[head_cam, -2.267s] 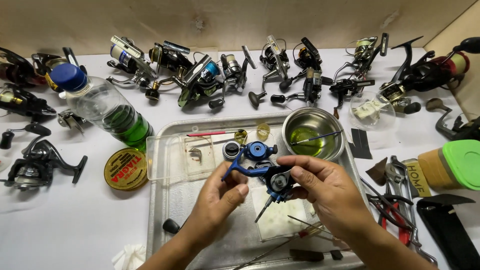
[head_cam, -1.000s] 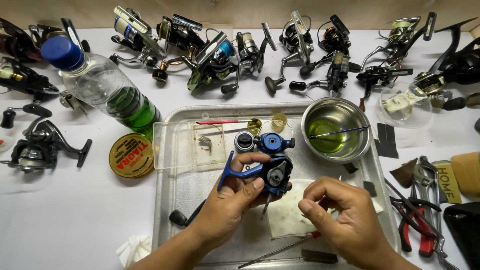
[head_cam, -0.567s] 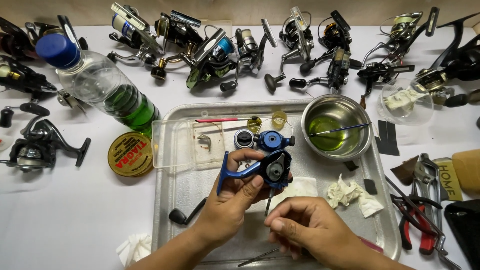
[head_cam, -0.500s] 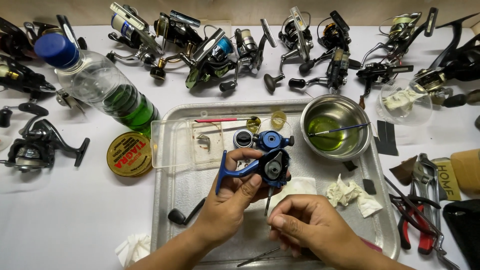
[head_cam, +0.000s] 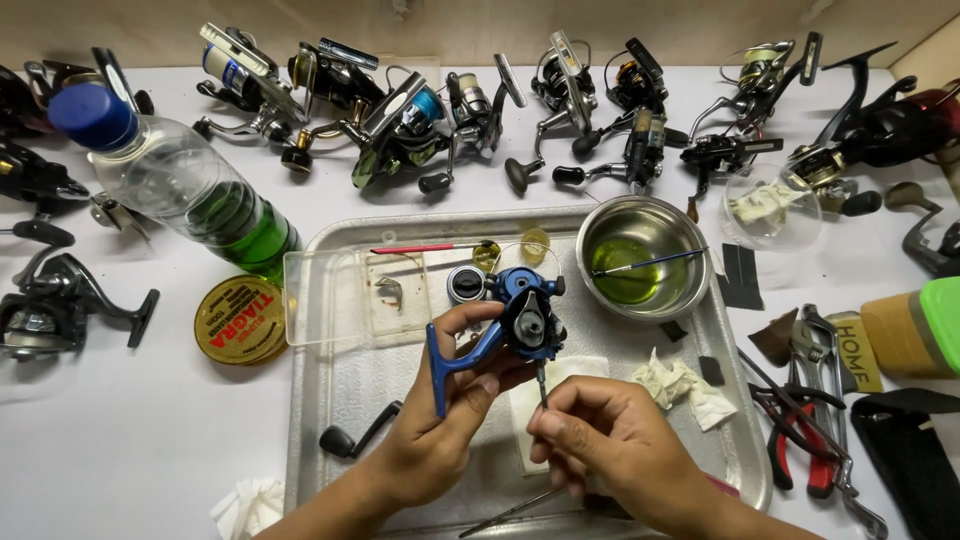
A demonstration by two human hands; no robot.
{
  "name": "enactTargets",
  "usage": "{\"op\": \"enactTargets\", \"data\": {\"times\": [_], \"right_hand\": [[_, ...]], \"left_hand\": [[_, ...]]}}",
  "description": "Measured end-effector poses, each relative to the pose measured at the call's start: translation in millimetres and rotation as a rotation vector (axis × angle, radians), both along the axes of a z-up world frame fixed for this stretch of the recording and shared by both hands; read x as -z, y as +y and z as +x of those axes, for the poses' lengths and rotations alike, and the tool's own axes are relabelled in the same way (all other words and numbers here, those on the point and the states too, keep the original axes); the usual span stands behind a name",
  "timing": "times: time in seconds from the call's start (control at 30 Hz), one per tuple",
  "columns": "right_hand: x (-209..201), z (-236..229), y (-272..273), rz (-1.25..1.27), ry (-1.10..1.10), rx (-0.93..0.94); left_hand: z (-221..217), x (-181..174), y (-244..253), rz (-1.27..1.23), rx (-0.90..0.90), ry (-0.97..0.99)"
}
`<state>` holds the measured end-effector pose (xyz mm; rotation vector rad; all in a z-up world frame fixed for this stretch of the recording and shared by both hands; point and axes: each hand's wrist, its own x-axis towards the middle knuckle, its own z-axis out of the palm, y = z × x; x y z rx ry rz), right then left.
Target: Assembling and lubricating the internal components of a fishing reel on a workbench.
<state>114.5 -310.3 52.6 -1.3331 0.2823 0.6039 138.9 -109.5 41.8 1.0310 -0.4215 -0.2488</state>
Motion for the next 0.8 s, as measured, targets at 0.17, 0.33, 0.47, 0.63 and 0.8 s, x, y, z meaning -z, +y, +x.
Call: {"op": "enactTargets", "data": {"times": [0.17,0.33,0.47,0.63,0.8], "right_hand": [[-0.3,6.7,-18.8,-0.087,-0.150,0.064],[-7.1,13.9,-35.9,-0.086,-0.280,0.055],[-12.4,15.9,-43.1,-0.200,-0.361,0.037],[-17.4,18.1,-43.8,-0.356,-0.466,0.010],[-18.7,19.0,-41.3,-0.514,-0.584,-0.022]], "left_hand": [[3.6,-4.9,4.5,0.024,0.040,-0.062],[10.1,-12.7,12.7,-0.177,0.200,0.013],[14.9,-6.7,13.2,-0.174,0.187,0.167],[17.0,1.2,9.4,-0.129,0.156,0.349],[16.4,5.6,8.2,-0.180,0.128,0.576]]}}
